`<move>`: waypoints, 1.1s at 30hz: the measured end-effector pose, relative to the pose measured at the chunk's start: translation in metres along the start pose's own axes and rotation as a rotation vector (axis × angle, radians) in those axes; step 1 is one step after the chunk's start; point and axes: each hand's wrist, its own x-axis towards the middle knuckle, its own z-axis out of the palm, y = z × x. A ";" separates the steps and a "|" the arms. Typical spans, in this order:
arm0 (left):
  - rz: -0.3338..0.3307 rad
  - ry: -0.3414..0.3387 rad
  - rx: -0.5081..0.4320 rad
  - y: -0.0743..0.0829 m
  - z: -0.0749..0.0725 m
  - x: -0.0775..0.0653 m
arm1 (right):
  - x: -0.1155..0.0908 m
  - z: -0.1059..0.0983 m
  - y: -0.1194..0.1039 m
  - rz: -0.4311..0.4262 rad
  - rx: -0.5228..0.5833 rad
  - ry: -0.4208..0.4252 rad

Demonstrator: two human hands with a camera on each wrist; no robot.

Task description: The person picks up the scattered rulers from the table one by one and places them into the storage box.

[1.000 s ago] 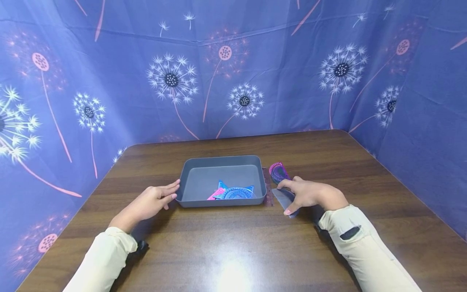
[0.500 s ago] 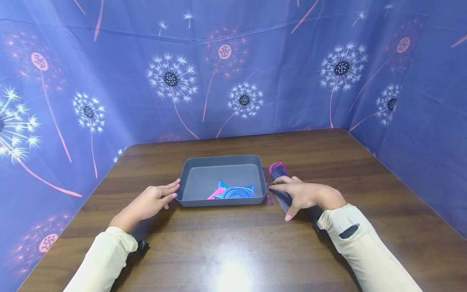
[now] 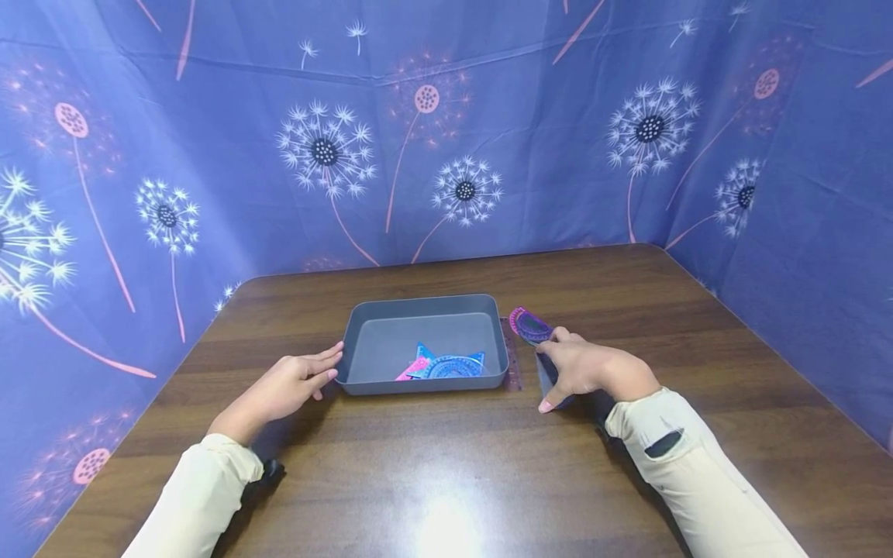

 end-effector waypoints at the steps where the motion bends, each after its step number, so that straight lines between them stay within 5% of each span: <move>1: 0.002 -0.001 0.002 0.000 0.000 0.000 | 0.000 0.000 0.000 -0.002 -0.003 0.005; 19: -0.003 -0.002 -0.006 0.000 -0.001 -0.001 | 0.005 0.000 0.003 -0.005 0.065 -0.049; 33: -0.005 -0.004 -0.017 0.001 0.001 -0.001 | 0.004 0.003 -0.002 0.005 -0.033 0.065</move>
